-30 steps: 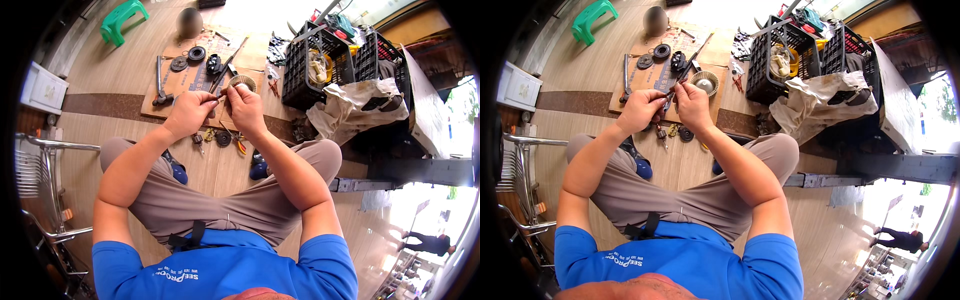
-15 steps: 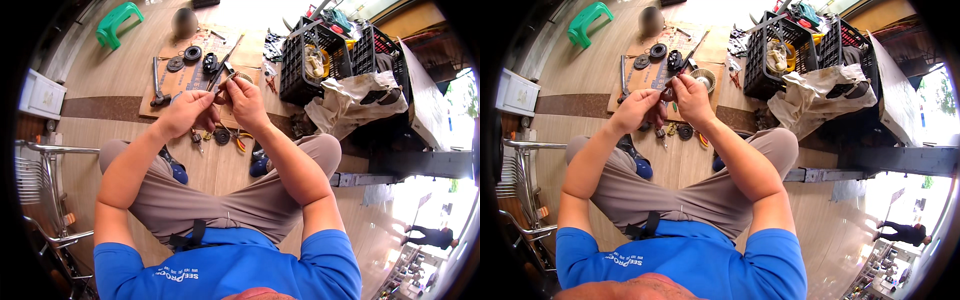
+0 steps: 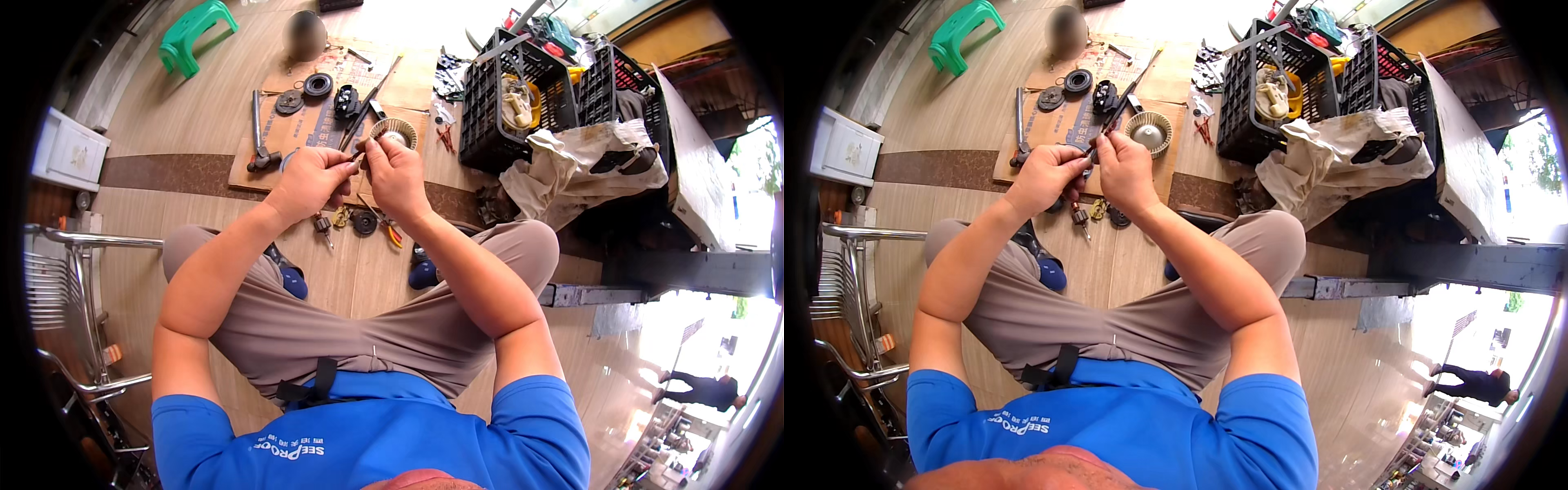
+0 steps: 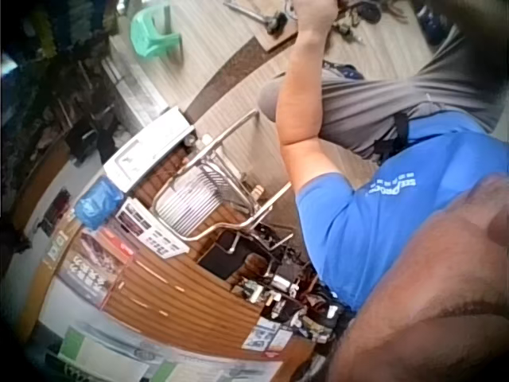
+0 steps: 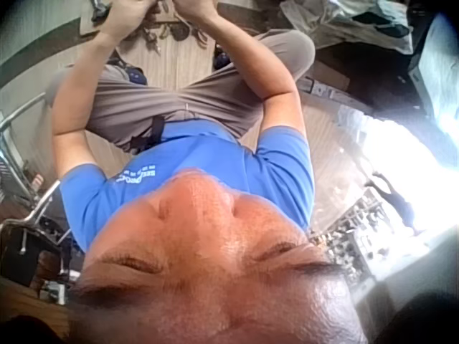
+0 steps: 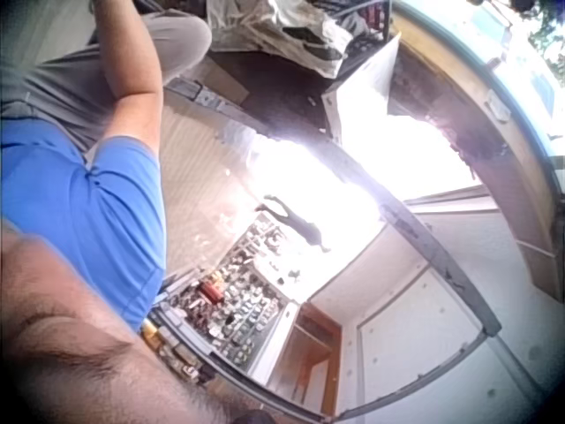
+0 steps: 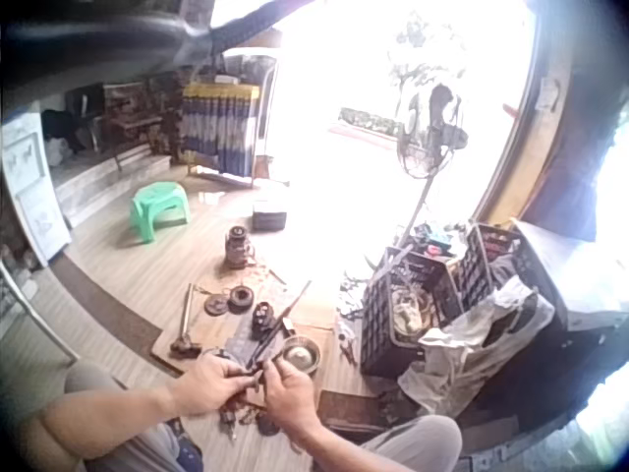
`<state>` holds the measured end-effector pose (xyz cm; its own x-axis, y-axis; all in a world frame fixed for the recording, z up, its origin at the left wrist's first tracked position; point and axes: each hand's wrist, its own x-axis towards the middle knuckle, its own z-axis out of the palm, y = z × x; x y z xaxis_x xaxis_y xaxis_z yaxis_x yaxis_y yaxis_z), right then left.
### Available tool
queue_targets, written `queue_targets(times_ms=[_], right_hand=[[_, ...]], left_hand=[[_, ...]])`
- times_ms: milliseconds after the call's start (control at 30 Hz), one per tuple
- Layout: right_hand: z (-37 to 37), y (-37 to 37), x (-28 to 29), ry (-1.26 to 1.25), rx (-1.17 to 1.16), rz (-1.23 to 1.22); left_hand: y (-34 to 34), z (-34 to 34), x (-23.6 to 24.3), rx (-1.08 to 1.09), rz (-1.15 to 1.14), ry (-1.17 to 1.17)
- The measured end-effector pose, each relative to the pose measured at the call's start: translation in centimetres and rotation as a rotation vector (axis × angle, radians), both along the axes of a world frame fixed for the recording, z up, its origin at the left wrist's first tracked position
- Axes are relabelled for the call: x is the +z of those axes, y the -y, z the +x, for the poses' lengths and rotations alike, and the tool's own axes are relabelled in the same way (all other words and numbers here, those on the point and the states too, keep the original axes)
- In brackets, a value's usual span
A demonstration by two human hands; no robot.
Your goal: The person sits on the floor and uses pliers and wire to work on the internal components of a disassembled electric motor.
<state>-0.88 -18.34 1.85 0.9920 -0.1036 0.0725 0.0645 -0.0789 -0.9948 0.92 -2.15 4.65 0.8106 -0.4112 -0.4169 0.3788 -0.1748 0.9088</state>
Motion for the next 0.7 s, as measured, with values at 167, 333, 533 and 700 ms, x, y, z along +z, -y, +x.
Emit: queue_targets(times_ms=[167,333,533,700], right_hand=[[-0.1,0.6,0.2,0.043,0.005,-0.195],[0.1,1.0,1.4,-0.023,0.056,-0.044],[-0.3,1.2,2.3,0.056,0.161,0.183],[-0.2,1.0,1.5,0.047,0.105,0.014]], left_hand=[[0.3,-0.7,0.5,-0.082,0.384,0.778],[0.8,-1.0,0.8,-0.069,0.375,0.864],[-1.1,0.3,2.2,-0.141,-0.377,-0.225],[-0.3,0.0,1.4,-0.093,-0.096,0.005]])
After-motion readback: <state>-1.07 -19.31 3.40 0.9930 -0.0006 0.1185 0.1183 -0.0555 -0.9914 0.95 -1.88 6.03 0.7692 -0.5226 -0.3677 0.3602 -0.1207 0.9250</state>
